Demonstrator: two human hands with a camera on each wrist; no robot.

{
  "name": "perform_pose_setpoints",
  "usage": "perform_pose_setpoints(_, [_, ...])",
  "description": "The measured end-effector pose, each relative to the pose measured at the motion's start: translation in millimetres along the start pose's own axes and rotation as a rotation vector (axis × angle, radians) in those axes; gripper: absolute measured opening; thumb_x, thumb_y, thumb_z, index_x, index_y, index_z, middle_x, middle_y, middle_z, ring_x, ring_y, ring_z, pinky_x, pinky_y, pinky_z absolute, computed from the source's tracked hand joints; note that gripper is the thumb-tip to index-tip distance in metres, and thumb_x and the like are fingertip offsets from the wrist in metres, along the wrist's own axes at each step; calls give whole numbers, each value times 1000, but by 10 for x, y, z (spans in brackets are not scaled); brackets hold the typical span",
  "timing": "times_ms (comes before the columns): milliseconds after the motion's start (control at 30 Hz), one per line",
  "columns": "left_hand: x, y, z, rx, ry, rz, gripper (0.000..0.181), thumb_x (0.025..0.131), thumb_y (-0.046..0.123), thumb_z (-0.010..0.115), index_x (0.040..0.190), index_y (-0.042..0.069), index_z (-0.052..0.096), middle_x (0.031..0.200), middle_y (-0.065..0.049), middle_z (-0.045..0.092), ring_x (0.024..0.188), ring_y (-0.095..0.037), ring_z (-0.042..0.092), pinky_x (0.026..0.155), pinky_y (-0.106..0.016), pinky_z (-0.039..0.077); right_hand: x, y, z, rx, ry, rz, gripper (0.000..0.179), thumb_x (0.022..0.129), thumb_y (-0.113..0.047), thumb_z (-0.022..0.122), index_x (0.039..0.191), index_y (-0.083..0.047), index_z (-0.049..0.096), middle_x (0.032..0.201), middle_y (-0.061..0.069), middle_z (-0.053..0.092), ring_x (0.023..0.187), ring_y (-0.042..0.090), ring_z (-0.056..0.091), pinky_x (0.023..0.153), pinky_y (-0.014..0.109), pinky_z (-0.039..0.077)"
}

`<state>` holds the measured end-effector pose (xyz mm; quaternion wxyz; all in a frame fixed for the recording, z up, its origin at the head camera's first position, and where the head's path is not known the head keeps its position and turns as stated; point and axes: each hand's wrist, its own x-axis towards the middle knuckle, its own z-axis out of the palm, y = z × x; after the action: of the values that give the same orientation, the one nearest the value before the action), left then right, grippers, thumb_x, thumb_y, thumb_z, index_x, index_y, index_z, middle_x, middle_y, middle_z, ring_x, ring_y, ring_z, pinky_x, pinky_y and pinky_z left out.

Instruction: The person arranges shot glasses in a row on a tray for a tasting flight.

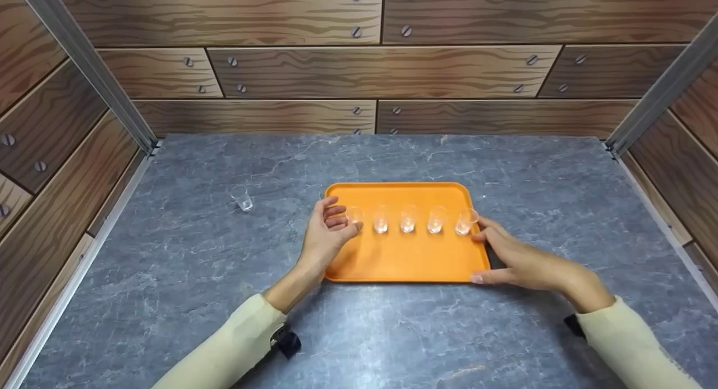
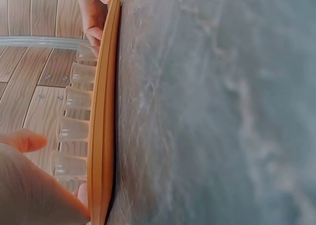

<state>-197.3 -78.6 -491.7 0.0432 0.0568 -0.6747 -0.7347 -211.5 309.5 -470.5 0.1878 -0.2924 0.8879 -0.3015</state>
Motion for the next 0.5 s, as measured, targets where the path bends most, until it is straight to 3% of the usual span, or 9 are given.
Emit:
perform_pose_setpoints(333, [-53,6,-43,-16,16,31,73,86,0,83,148,-8,46,138,-25,57,115,-32,59,96,-30,54,-5,6,-2,-4,-1,9,74,99,-46,81,145,2,49,177,30,5,159,57,10,124,74,14])
perform_pose_setpoints(500, [-65,7,-96,0,31,45,70,87,0,84,147,-8,48,138,-25,58,117,-38,60,93,-28,53,-3,16,7,14,2,4,73,100,-45,81,145,3,49,177,30,4,159,57,9,124,74,13])
